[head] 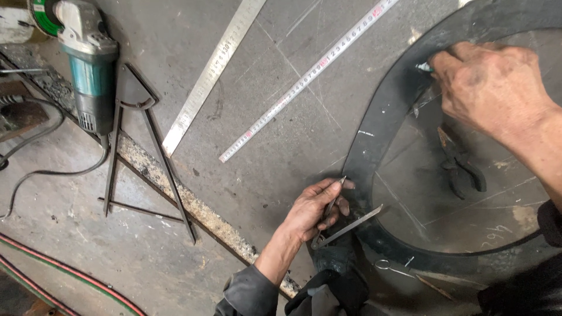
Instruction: Use a compass, measuring tape, and marker to mark points on a circular metal piece.
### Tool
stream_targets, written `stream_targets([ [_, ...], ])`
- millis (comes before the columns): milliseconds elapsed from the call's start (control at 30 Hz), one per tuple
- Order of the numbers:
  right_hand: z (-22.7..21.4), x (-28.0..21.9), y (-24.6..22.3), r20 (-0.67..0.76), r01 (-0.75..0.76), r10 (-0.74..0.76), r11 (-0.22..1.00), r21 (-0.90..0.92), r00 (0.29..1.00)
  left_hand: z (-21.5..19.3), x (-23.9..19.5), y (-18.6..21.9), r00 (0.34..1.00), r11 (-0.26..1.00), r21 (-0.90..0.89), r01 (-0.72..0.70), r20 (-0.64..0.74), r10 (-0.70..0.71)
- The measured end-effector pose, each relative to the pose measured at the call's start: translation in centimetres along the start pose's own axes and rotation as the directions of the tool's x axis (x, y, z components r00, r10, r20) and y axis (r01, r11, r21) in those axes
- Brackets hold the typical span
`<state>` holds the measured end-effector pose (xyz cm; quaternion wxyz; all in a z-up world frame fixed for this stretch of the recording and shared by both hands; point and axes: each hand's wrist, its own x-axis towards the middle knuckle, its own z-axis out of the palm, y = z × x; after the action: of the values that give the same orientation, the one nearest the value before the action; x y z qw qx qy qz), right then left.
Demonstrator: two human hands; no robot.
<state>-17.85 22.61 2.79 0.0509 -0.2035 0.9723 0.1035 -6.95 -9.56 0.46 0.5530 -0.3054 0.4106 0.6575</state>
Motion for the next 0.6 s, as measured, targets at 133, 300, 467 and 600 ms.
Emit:
stream_targets([
  [133, 0.0, -0.1, 0.2, 0.004, -0.016, 0.016, 1.000, -0.009, 1.000, 0.1, 0.2, -0.1, 1.000, 1.000, 0.004, -0.003, -0.004, 0.003],
  [300, 0.1, 0.0, 0.0, -0.002, 0.001, -0.001, 1.000, 0.024, 1.000, -0.2, 0.1, -0.1, 1.000, 1.000, -0.017, 0.012, 0.011, -0.012],
  [467, -0.1, 0.2, 1.0, 0.069, -0.027, 0.023, 0.998, 0.050, 0.997, -0.2, 0.4, -0.1, 1.000, 0.999, -0.046, 0.007, 0.019, -0.006],
  [600, -0.6, -1.2, 1.1, 0.158, -0.093, 0.073, 0.989, 0.118, 0.985, -0.6, 0.1, -0.5, 1.000, 0.999, -0.054, -0.002, 0.012, 0.003],
])
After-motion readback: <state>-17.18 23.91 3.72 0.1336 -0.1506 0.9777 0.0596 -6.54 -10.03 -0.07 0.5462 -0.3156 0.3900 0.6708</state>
